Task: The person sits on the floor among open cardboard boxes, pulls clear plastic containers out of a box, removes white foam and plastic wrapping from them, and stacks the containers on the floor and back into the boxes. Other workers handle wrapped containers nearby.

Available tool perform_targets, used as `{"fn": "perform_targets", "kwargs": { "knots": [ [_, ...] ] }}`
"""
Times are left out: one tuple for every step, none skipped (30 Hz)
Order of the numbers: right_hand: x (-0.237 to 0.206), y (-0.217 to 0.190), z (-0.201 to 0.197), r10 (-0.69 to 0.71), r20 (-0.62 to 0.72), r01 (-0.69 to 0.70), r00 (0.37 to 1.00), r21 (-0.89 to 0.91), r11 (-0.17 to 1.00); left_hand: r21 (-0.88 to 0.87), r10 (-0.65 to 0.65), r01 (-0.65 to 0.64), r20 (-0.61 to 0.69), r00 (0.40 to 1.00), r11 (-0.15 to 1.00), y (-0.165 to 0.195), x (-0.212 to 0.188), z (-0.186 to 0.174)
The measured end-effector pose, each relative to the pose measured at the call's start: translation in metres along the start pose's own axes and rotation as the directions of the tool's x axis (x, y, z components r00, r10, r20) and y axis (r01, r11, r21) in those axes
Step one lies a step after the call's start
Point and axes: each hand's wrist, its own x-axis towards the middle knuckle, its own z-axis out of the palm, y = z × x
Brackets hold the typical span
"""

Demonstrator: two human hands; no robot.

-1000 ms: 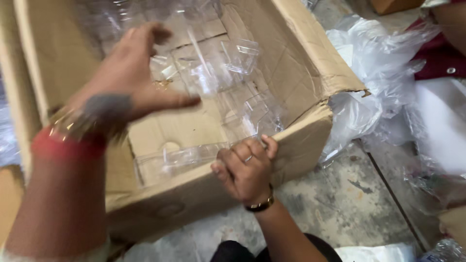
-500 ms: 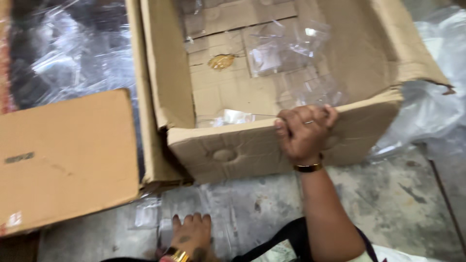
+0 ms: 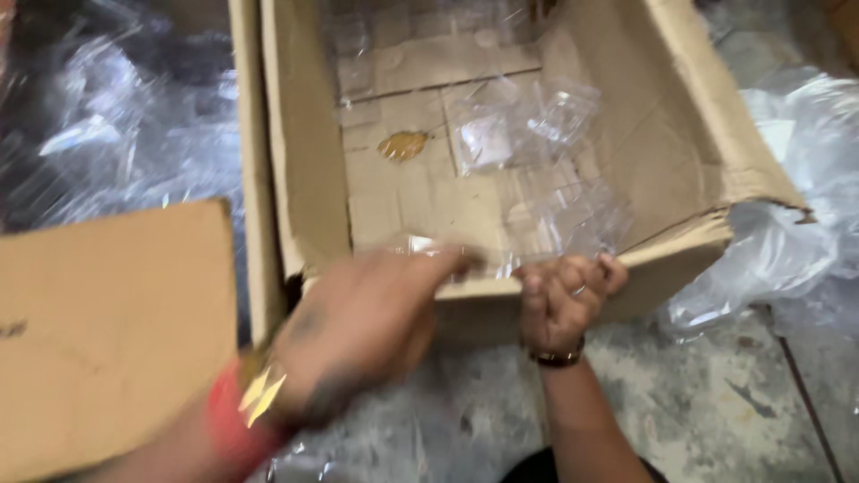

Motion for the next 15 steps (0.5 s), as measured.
{"fn": "perform_targets", "kwargs": {
  "knots": [
    [0.001, 0.000, -0.001, 0.008, 0.005, -0.008, 1.000, -0.009, 1.000, 0.016, 0.189, -0.188, -0.112, 0.976, 0.982, -0.010, 0.049, -0.003],
    [0.001, 0.000, -0.002, 0.002, 0.010, -0.002, 1.000, -0.015, 1.000, 0.090, 0.040, -0.046, 0.070, 0.997, 0.995, -0.025, 0.101, 0.002],
    [0.002, 0.000, -0.003, -0.004, 0.017, 0.005, 1.000, -0.021, 1.000, 0.166, 0.088, -0.123, 0.203, 0.975, 0.978, -0.045, 0.143, 0.012],
    [0.003, 0.001, -0.005, -0.009, 0.027, 0.010, 1.000, -0.028, 1.000, 0.147, -0.017, -0.046, 0.402, 0.915, 0.988, -0.066, 0.180, 0.030],
    [0.004, 0.001, -0.005, -0.009, 0.023, 0.010, 1.000, -0.027, 1.000, 0.149, -0.115, 0.033, 0.585, 0.803, 0.988, -0.087, 0.208, 0.055],
    [0.004, 0.002, -0.005, -0.009, 0.021, 0.010, 1.000, -0.025, 1.000, 0.119, -0.201, 0.169, 0.735, 0.648, 0.978, -0.109, 0.222, 0.082],
    [0.005, 0.002, -0.005, -0.011, 0.023, 0.012, 1.000, -0.022, 1.000, 0.117, -0.253, 0.306, 0.854, 0.454, 0.945, -0.131, 0.228, 0.107],
    [0.005, 0.003, -0.005, -0.025, 0.020, 0.026, 0.999, -0.034, 0.999, 0.188, -0.257, 0.200, 0.873, 0.415, 0.961, -0.146, 0.227, 0.134],
    [0.005, 0.003, -0.005, -0.037, 0.019, 0.038, 0.999, -0.045, 0.998, 0.250, -0.266, 0.090, 0.888, 0.375, 0.964, -0.157, 0.223, 0.157],
    [0.005, 0.002, -0.005, -0.049, 0.021, 0.050, 0.999, -0.059, 0.997, 0.248, -0.279, 0.135, 0.901, 0.332, 0.959, -0.165, 0.220, 0.172],
    [0.005, 0.002, -0.004, -0.039, 0.032, 0.041, 0.999, -0.065, 0.997, 0.245, -0.290, 0.182, 0.914, 0.284, 0.952, -0.169, 0.215, 0.185],
    [0.005, 0.002, -0.004, -0.023, 0.051, 0.026, 0.998, -0.064, 0.998, 0.245, -0.298, 0.237, 0.928, 0.225, 0.940, -0.170, 0.207, 0.193],
    [0.005, 0.001, -0.004, -0.008, 0.066, 0.012, 0.998, -0.057, 0.998, 0.248, -0.328, 0.310, 0.914, 0.239, 0.918, -0.168, 0.201, 0.197],
    [0.005, 0.000, -0.004, -0.012, 0.050, 0.014, 0.999, -0.051, 0.999, 0.255, -0.367, 0.378, 0.892, 0.264, 0.890, -0.165, 0.197, 0.197],
    [0.005, 0.000, -0.004, -0.016, 0.033, 0.017, 0.999, -0.047, 0.999, 0.258, -0.408, 0.442, 0.867, 0.287, 0.859, -0.161, 0.195, 0.195]
  ]
}}
